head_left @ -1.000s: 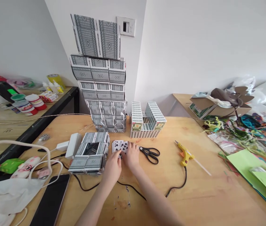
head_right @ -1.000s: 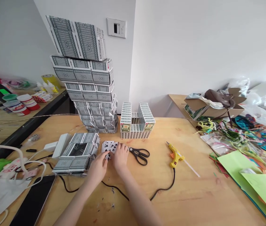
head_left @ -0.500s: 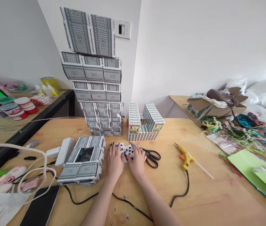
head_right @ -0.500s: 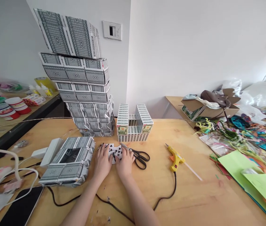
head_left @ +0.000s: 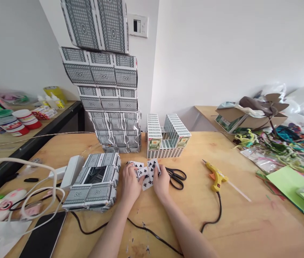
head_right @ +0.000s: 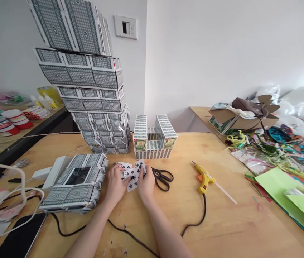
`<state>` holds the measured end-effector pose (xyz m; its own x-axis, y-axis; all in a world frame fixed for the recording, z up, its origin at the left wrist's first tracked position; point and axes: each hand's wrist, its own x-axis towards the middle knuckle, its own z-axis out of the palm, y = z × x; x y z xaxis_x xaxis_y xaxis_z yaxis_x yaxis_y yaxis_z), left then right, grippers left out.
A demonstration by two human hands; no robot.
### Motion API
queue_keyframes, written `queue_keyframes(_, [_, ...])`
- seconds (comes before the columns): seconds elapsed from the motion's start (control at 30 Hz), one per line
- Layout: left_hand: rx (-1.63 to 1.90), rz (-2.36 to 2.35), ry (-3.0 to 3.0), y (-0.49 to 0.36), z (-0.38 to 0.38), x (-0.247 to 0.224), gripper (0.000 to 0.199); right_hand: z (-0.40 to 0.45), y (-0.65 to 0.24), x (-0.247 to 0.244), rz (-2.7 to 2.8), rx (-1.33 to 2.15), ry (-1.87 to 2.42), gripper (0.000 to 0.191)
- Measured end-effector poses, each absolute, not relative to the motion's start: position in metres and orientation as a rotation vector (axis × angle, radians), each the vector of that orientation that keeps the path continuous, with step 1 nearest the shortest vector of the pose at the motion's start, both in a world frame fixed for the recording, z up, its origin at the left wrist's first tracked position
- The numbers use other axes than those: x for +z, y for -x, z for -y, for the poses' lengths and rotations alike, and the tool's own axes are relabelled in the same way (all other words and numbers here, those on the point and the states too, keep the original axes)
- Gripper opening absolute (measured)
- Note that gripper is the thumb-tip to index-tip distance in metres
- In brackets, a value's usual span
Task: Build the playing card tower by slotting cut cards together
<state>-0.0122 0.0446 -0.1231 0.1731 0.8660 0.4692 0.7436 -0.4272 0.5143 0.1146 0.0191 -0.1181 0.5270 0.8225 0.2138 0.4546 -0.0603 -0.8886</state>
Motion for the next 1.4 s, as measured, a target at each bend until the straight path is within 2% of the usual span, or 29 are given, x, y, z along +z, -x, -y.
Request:
queue_keyframes(0.2, [1.179,-1.502,-2.256,0.012,-0.041,-0.109,0.007,-0.021,-0.116,-0.12,0.846,0.69,1.564,0.016])
queue_keyframes(0.4, [1.109,-1.674,-1.853,0.014,-0.037,-0.104,0.021,-0.023,-0.117,-0.121,0.687,0.872,1.409,0.025])
queue_keyframes(0.53, [1.167,-1.465,-1.479,0.012,-0.038,-0.113,0.02,-0.022,-0.118,-0.122,0.707,0.845,1.433,0.032])
queue_keyframes(0.67, [1.318,-1.309,-1.248,0.01,-0.04,-0.119,0.033,-0.024,-0.121,-0.123,0.675,0.837,1.502,0.033])
queue_keyframes(0.83, [1.347,-1.226,-1.004,0.012,-0.044,-0.119,0.027,-0.023,-0.12,-0.119,0.71,0.889,1.437,0.028])
queue_keyframes(0.93, [1.292,-1.199,-1.082,0.012,-0.044,-0.116,0.027,-0.021,-0.115,-0.115,0.796,0.992,1.362,0.03])
queue_keyframes(1.07, [1.179,-1.229,-1.345,0.011,-0.039,-0.111,0.016,-0.019,-0.111,-0.111,0.783,1.136,1.28,0.032])
queue_keyframes(1.17, [1.17,-1.252,-1.341,0.011,-0.038,-0.11,0.018,-0.019,-0.112,-0.108,0.712,1.228,1.234,0.038])
queue_keyframes(1.3, [1.242,-1.252,-1.196,0.013,-0.04,-0.11,0.028,-0.017,-0.111,-0.106,0.675,1.135,1.153,0.045])
queue_keyframes(1.4, [1.205,-1.262,-1.214,0.012,-0.039,-0.107,0.027,-0.016,-0.109,-0.106,0.771,1.122,1.145,0.043])
